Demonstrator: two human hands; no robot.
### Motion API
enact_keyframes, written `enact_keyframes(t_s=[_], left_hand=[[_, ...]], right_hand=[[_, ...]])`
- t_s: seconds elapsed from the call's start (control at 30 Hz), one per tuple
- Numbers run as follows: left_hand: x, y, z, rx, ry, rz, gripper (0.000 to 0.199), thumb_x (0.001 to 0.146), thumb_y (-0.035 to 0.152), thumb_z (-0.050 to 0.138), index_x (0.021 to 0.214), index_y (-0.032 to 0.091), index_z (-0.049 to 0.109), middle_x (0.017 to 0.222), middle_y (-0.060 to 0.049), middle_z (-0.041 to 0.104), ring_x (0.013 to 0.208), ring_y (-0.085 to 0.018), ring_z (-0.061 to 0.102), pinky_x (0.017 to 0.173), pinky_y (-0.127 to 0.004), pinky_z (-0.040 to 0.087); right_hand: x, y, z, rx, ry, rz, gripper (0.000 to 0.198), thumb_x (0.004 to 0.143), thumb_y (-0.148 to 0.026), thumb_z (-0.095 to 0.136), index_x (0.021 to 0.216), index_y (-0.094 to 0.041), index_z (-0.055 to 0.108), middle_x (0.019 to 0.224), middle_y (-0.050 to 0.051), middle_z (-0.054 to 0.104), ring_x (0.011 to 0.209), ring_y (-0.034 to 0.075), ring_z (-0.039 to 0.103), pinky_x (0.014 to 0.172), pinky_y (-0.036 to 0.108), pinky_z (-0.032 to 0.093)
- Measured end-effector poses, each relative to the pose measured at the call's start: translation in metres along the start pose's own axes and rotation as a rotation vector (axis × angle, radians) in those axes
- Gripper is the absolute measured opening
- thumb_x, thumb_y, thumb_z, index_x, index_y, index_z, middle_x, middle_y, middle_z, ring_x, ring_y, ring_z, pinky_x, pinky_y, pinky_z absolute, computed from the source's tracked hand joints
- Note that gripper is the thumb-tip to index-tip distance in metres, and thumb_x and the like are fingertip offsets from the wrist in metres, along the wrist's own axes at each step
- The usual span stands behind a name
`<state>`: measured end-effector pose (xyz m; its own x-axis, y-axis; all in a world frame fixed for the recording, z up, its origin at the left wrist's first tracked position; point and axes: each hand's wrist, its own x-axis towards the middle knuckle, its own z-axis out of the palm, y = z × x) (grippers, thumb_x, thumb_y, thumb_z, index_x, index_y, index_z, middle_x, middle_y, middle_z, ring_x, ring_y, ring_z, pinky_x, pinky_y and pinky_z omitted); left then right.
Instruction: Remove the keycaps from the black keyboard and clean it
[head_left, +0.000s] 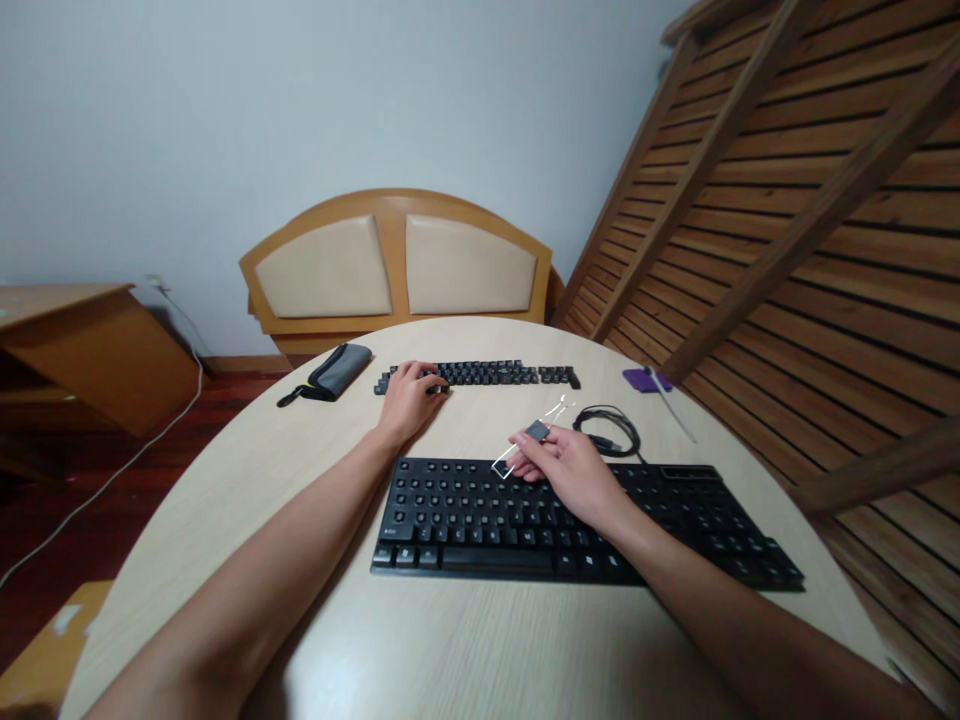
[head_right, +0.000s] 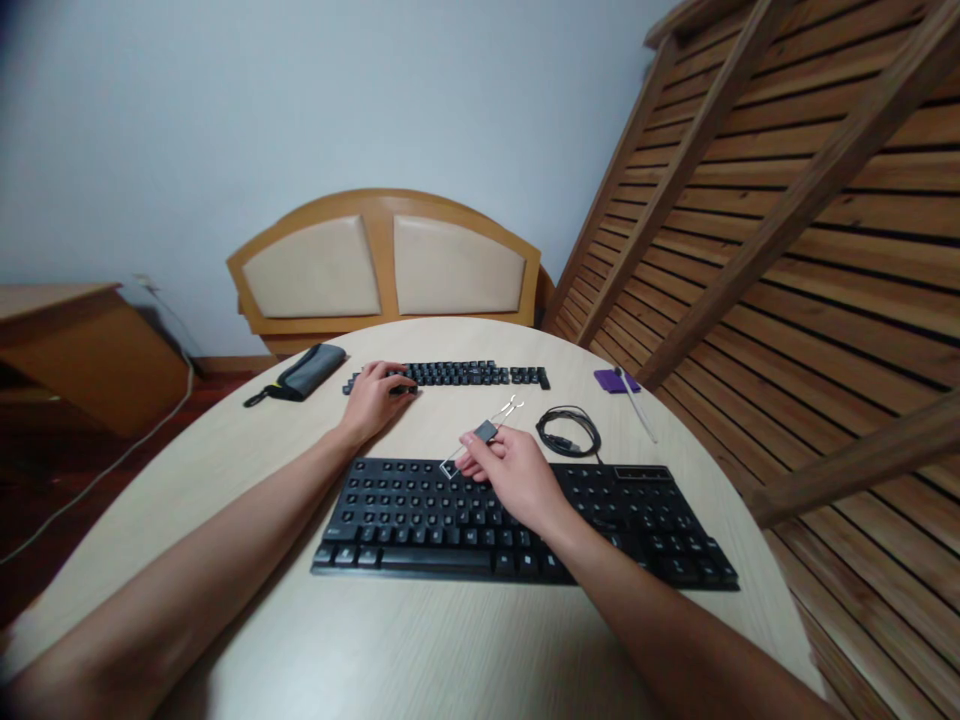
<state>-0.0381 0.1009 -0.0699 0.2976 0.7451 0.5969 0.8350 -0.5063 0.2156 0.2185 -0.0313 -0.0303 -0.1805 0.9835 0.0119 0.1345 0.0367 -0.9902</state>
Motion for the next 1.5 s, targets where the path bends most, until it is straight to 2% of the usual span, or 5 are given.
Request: enact_keyframes(t_s=[0.9, 1.2, 1.27, 1.37, 1.5], left_hand=[[0.000, -0.005, 0.004, 0.020, -0.027, -0.034, 0.015, 0.085, 0.019, 0.066, 0.098, 0.021, 0.075, 0.118, -0.011, 0.066, 0.112, -0.034, 0.053, 0.099, -0.049, 0.046], [0.000, 0.013, -0.011, -0.122, -0.062, -0.049, 0.020, 0.090, 0.023, 0.062, 0.109, 0.019, 0.068, 0.123, -0.013, 0.062, 0.119, -0.031, 0.051, 0.106, -0.050, 0.040], [0.001, 0.024, -0.021, -0.192, -0.133, -0.019, 0.017, 0.094, 0.026, 0.057, 0.105, 0.019, 0.068, 0.115, -0.011, 0.067, 0.113, -0.028, 0.057, 0.101, -0.047, 0.044], [0.002, 0.048, -0.042, -0.325, -0.351, 0.076, 0.017, 0.093, 0.036, 0.060, 0.096, 0.023, 0.071, 0.094, -0.003, 0.073, 0.082, -0.018, 0.067, 0.076, -0.032, 0.054], [-0.004, 0.083, -0.067, -0.595, -0.840, 0.162, 0.027, 0.089, 0.039, 0.064, 0.110, 0.022, 0.067, 0.094, -0.004, 0.074, 0.081, -0.019, 0.069, 0.067, -0.028, 0.053]], right_hand=[[-0.003, -0.007, 0.001, -0.030, -0.028, 0.018, 0.038, 0.085, -0.054, 0.067, 0.079, -0.017, 0.066, 0.077, 0.008, 0.075, 0.070, 0.017, 0.071, 0.065, 0.029, 0.056], [-0.006, -0.014, -0.009, -0.175, -0.071, 0.004, 0.031, 0.088, -0.046, 0.065, 0.085, -0.015, 0.067, 0.076, 0.006, 0.074, 0.064, 0.015, 0.069, 0.061, 0.027, 0.054], [-0.006, -0.017, -0.014, -0.214, -0.121, 0.004, 0.031, 0.088, -0.046, 0.065, 0.085, -0.016, 0.067, 0.077, 0.006, 0.074, 0.062, 0.014, 0.068, 0.060, 0.026, 0.053], [-0.007, -0.020, -0.021, -0.273, -0.189, -0.042, 0.031, 0.090, -0.046, 0.062, 0.085, -0.016, 0.067, 0.079, 0.006, 0.075, 0.064, 0.015, 0.068, 0.062, 0.026, 0.053], [-0.010, -0.023, -0.024, -0.305, -0.238, -0.096, 0.032, 0.091, -0.047, 0.060, 0.082, -0.017, 0.068, 0.078, 0.005, 0.075, 0.065, 0.016, 0.069, 0.064, 0.027, 0.054]])
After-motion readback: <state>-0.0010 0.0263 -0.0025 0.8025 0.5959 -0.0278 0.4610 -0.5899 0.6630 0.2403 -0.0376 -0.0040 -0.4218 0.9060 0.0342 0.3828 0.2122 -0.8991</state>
